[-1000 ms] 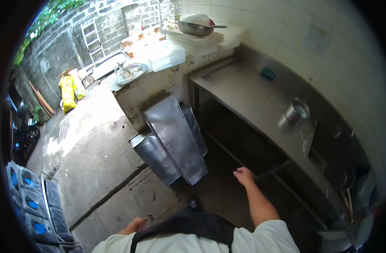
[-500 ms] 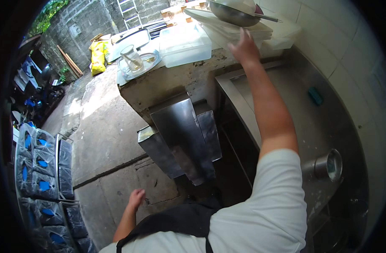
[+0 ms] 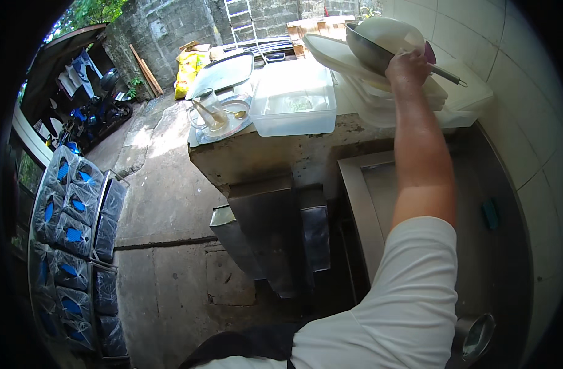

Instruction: Wash various kitchen utensils including long wooden tongs and a metal spatula in a sink.

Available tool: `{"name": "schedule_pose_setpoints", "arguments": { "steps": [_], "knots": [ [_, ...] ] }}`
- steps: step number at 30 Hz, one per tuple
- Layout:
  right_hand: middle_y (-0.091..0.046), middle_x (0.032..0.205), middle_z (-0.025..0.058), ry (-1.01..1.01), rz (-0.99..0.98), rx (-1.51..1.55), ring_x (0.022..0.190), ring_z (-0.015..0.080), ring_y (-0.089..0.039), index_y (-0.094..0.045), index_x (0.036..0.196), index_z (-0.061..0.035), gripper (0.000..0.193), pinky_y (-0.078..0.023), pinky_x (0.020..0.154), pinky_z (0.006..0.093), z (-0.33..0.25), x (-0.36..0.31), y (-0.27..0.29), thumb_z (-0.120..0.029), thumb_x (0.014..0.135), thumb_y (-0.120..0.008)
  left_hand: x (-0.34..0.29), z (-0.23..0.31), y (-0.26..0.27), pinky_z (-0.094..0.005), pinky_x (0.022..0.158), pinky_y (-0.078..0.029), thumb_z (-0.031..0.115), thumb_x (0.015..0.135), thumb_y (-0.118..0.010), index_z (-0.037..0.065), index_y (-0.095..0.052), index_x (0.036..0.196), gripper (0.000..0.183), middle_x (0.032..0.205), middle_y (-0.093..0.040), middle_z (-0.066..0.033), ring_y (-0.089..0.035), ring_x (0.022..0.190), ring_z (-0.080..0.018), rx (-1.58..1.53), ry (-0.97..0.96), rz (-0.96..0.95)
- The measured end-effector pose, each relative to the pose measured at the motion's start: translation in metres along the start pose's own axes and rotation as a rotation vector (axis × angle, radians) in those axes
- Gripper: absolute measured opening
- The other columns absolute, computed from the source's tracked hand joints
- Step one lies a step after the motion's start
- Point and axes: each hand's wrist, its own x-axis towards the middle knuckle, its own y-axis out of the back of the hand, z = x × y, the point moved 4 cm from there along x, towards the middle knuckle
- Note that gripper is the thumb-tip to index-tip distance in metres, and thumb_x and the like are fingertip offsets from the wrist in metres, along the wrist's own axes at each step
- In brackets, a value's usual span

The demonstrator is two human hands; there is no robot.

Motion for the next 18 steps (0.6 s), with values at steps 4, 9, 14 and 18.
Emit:
{"name": "schedule_pose_setpoints", "arguments": {
  "steps": [4,9,14,18],
  "knots": [
    [-0.065,0.117,0.0137,0.214,0.106,-0.007,0.115,0.0310,-0.061,-0.067,0.114,-0.0118,0.043,-0.052,0.092,0.0506,0.006,0.000,0.002,-0.036,0.079,-0.072,-0.020,0.065,0.018,-0.0367,0.061,-0.050,0.034,0.088,-0.067,0.006,-0.066,0.103,0.031,0.085,-0.066,-0.0049,-0.061,0.069,-0.0177,-0.172,-0.226,0.035],
    [-0.069,0.102,0.0166,0.311,0.034,0.277,0.099,0.0324,-0.067,-0.067,0.109,-0.0098,0.046,-0.054,0.085,0.0455,0.013,0.011,-0.038,-0.039,0.075,-0.076,-0.042,0.140,0.010,-0.0352,0.058,-0.049,0.031,0.089,-0.068,0.005,-0.064,0.104,0.030,0.085,-0.065,-0.0035,-0.059,0.066,-0.0153,-0.448,-0.151,0.130],
    [-0.068,0.110,0.0142,0.360,-0.017,0.206,0.104,0.0350,-0.064,-0.065,0.115,-0.0089,0.048,-0.052,0.086,0.0457,0.011,0.002,-0.028,-0.035,0.077,-0.076,-0.024,0.141,-0.028,-0.0293,0.054,-0.046,0.028,0.089,-0.070,0.006,-0.064,0.108,0.030,0.082,-0.064,-0.0027,-0.059,0.064,-0.0136,-0.415,-0.182,-0.002],
    [-0.068,0.106,0.0134,0.460,0.094,0.206,0.102,0.0346,-0.064,-0.065,0.112,-0.0096,0.039,-0.051,0.084,0.0459,0.028,-0.002,-0.005,-0.029,0.079,-0.076,-0.016,0.129,-0.045,-0.0350,0.058,-0.048,0.035,0.088,-0.069,0.007,-0.065,0.103,0.032,0.081,-0.064,-0.0029,-0.060,0.067,-0.0161,-0.236,-0.099,-0.172]
  ]
}}
